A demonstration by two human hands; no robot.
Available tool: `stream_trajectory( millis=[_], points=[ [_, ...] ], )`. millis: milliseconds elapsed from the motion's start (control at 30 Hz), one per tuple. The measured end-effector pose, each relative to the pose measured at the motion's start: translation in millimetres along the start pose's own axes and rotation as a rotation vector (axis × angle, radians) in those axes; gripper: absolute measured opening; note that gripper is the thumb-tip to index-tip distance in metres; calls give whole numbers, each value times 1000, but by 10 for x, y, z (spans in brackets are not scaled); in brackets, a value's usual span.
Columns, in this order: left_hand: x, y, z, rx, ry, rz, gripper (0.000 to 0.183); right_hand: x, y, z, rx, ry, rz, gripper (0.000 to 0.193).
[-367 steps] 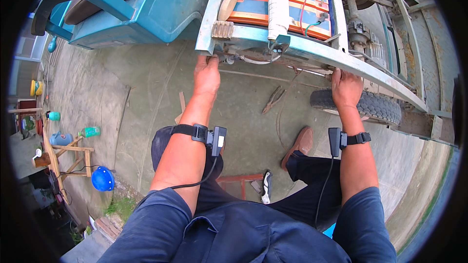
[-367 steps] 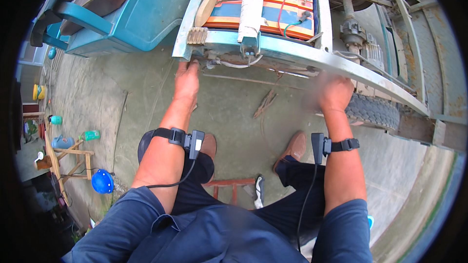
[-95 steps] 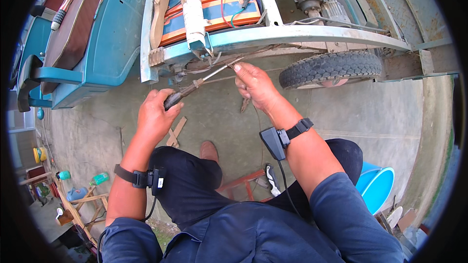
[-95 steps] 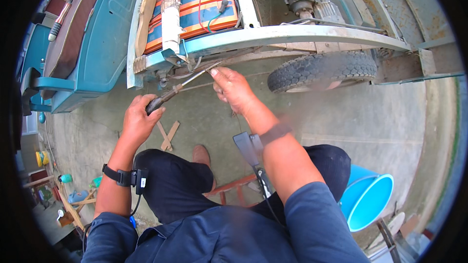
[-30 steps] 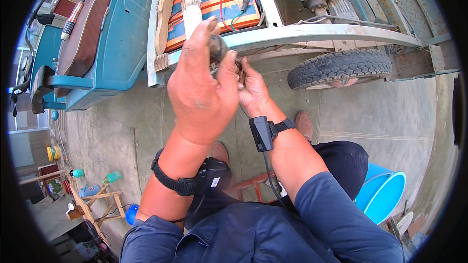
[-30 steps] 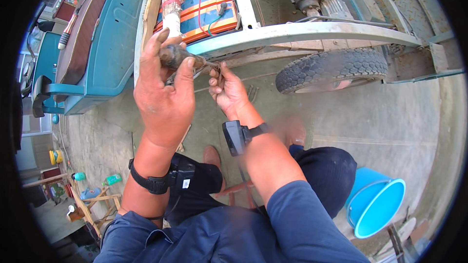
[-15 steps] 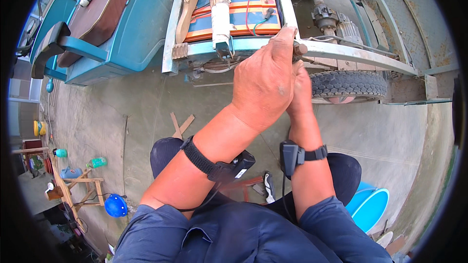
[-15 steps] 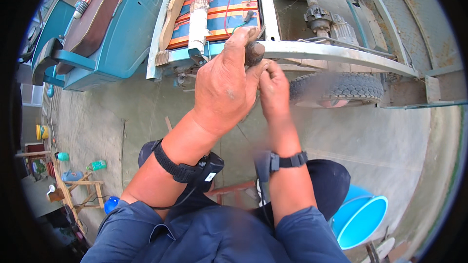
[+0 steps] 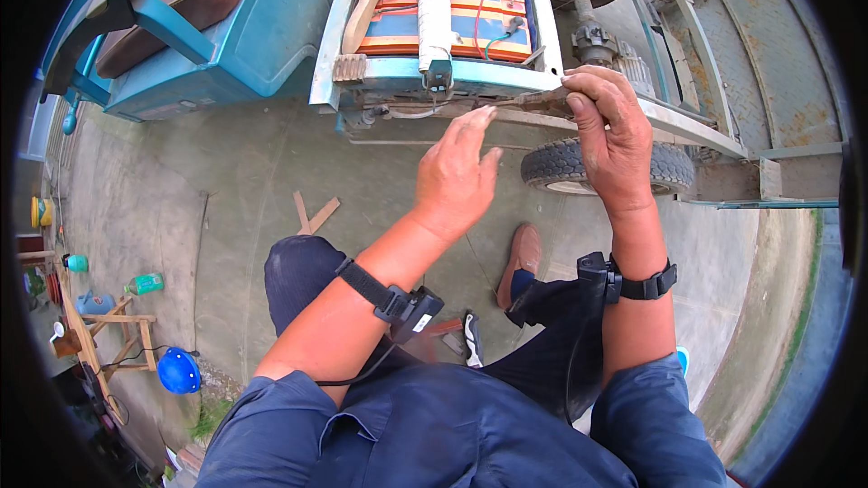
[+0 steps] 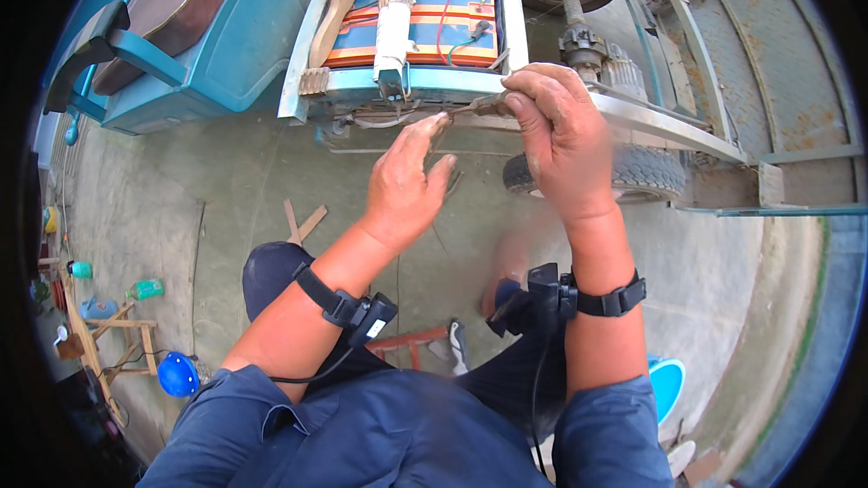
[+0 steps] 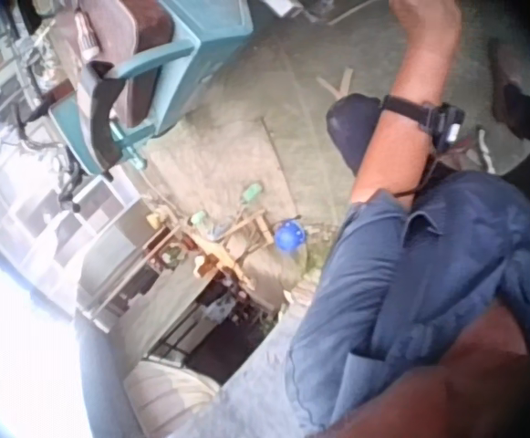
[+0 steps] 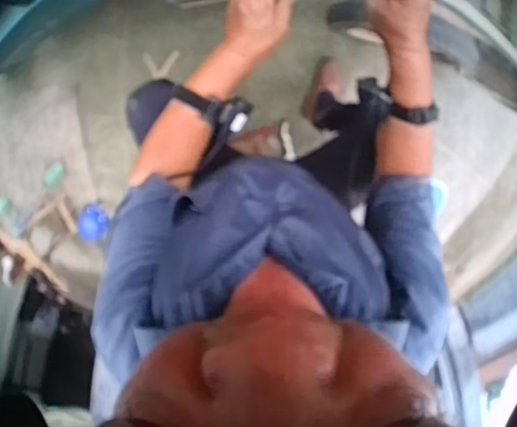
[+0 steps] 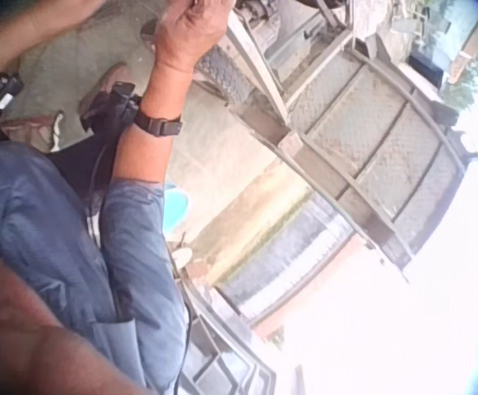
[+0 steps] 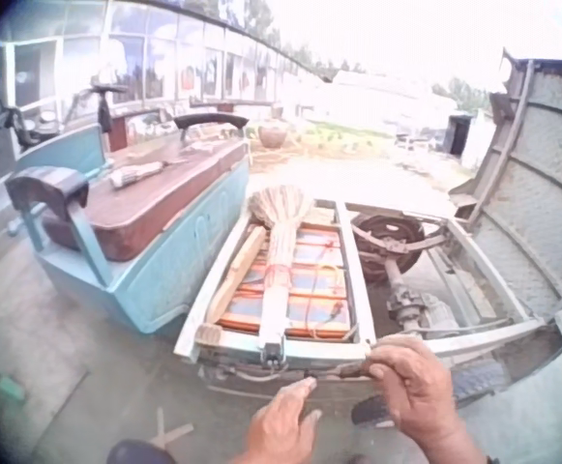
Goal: The person works on the wiring and frame of a small electric vehicle using a screwdriver and pliers, twisting wires and adjusting components by hand.
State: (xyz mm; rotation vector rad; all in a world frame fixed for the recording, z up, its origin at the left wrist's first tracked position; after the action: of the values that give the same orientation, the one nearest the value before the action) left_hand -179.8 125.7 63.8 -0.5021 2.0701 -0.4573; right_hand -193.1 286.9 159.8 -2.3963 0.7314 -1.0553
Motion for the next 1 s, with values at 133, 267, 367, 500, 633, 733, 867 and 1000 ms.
stream_trajectory(
  millis=[133,267,367,500,633,733,867,1000],
  points=[
    [526,28,469,145,-242,-5,45,-312,-48,76,-71,93,-21,14],
    [759,14,705,208,-367,13,42,-592,-80,172,-112,288,-101,16],
    [848,33,788,222,-434,64,41,-785,-111,248,-163,426,-210,20],
    [944,66,836,236,-474,73,40,-1049,-157,354,-123,546,-215,26],
    [967,97,848,269,-523,81,39,-1253,-163,560,-172,675,-288,29],
    [1012,175,891,320,-585,143,35,-1386,-159,703,-195,750,-332,29],
    [1074,397,960,396,-749,381,33,-1506,-175,791,-253,795,-388,28],
    [1118,469,978,456,-745,389,31,-1253,-270,574,-174,505,73,18]
  ],
)
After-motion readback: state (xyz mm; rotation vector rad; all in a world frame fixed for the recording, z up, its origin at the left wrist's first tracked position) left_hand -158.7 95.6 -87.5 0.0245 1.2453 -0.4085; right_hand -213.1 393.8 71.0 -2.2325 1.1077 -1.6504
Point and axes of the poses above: each hand's wrist, its own z-axis away from the middle knuckle, its own y-axis out of the palm, x = y × z, the point moved 8 cm from there along -z, towards the middle knuckle, and after that the axes turned 1 degree about -x, right-handed, at the moved point
